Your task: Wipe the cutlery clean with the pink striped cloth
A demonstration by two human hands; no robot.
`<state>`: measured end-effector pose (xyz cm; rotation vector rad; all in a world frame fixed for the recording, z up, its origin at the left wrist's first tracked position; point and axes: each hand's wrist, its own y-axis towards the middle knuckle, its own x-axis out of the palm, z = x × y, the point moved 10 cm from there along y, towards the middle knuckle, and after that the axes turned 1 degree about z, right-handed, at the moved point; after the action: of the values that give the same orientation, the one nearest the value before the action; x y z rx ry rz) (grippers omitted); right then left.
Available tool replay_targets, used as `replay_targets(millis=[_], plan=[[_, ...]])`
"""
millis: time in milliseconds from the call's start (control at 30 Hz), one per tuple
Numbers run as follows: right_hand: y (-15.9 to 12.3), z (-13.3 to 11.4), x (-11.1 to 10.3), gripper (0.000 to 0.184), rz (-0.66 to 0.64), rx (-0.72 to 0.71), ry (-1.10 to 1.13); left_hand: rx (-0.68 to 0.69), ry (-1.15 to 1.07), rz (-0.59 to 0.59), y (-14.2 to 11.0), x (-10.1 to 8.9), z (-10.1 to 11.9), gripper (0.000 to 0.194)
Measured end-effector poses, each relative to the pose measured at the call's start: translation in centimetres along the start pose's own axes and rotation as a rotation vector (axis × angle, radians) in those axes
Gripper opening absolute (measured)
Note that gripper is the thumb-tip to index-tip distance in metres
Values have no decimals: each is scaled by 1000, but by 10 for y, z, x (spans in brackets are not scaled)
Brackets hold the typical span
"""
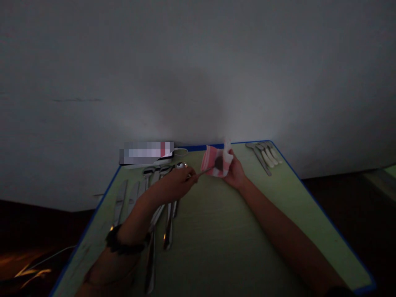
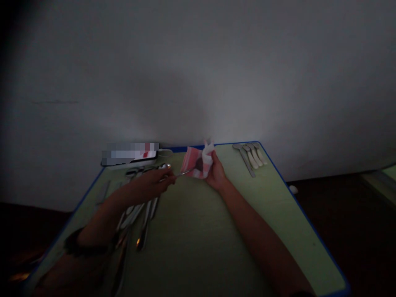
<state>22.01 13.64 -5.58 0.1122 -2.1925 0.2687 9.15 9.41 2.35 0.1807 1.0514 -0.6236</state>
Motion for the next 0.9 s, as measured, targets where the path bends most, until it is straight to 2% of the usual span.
replay_targets(millis=[67,267,367,500,600,767,900], plan=[[0,0,1,35,-16,7,-18,6,-20,64,-2,-12,-1,30],[0,3,-3,31,-3,10,-83,-25,-182,133,-10,-34,-6,30],[0,6,-11,28,46,-7,-192,51,-249,91,-14,-34,7,31],[-1,9,-15,28,59,-16,-271,220,-259,-67,-25,-22,40,34],[-1,4,-20,27,116,-79,-271,276,-246,-178,-32,-10,56,36],[-3,-1,-26,27,275,-218,-221,310,-230,-303,-28,13,61,33],[-10,7,-26,32,378,-221,-174,304,-186,-365,-22,36,60,38]])
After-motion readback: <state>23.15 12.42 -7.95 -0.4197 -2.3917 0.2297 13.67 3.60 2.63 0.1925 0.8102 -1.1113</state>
